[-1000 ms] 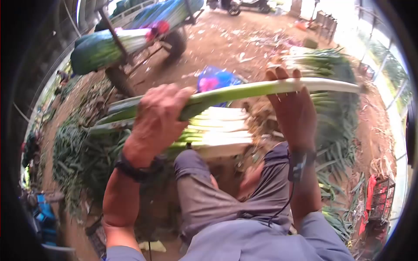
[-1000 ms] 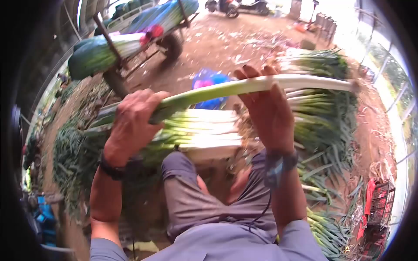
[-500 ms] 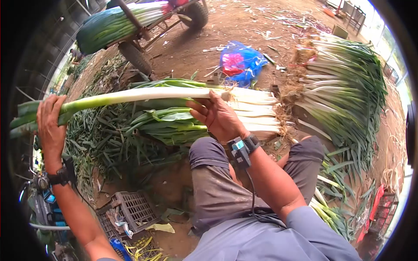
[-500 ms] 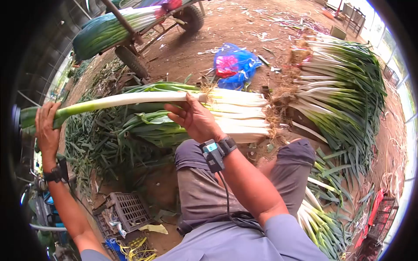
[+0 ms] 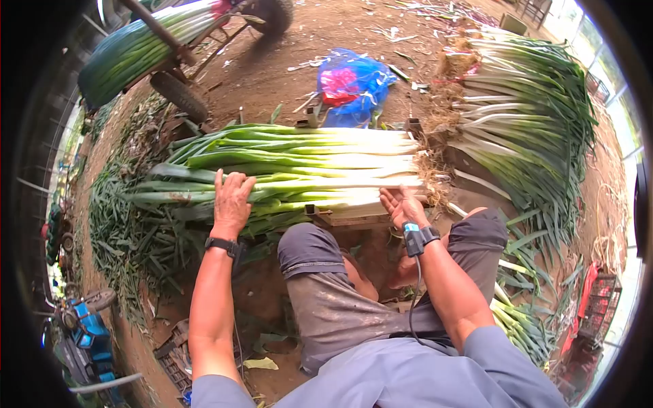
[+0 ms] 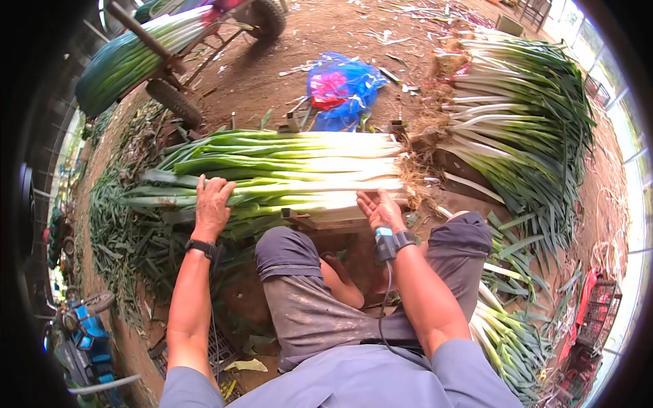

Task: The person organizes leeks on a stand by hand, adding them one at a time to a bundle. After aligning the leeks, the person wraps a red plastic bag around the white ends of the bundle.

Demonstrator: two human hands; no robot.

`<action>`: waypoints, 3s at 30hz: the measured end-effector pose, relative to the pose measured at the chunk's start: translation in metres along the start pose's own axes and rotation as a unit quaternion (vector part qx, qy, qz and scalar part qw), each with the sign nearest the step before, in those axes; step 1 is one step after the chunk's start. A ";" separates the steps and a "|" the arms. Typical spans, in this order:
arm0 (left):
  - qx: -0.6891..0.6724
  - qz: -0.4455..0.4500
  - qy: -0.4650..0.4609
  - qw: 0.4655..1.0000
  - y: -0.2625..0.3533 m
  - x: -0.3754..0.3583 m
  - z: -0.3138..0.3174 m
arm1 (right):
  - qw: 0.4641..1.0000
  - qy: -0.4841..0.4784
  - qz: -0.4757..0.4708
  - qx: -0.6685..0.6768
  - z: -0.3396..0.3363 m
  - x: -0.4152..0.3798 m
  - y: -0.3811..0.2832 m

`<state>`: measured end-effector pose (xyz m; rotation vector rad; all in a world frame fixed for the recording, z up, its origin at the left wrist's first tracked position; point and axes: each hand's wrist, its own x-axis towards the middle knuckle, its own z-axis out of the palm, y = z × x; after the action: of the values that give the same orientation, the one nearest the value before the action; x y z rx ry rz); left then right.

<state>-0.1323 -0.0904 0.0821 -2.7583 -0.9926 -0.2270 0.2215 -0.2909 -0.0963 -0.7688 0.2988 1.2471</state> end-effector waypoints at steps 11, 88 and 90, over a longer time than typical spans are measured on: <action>-0.002 -0.003 -0.011 1.000 0.021 0.002 -0.011 | 0.489 0.027 -0.559 -0.669 0.039 -0.076 0.003; 0.123 -0.293 0.136 0.938 0.006 -0.105 0.002 | 0.504 -0.151 -0.124 -0.841 0.073 0.007 -0.059; 0.073 -0.324 0.086 0.939 -0.021 -0.121 0.004 | 0.503 -0.152 -0.134 -0.840 0.074 0.003 -0.058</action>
<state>-0.2377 -0.1476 0.0551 -2.1454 -1.7498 -0.4569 0.2618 -0.2459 -0.0237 -2.0547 -1.6066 1.0060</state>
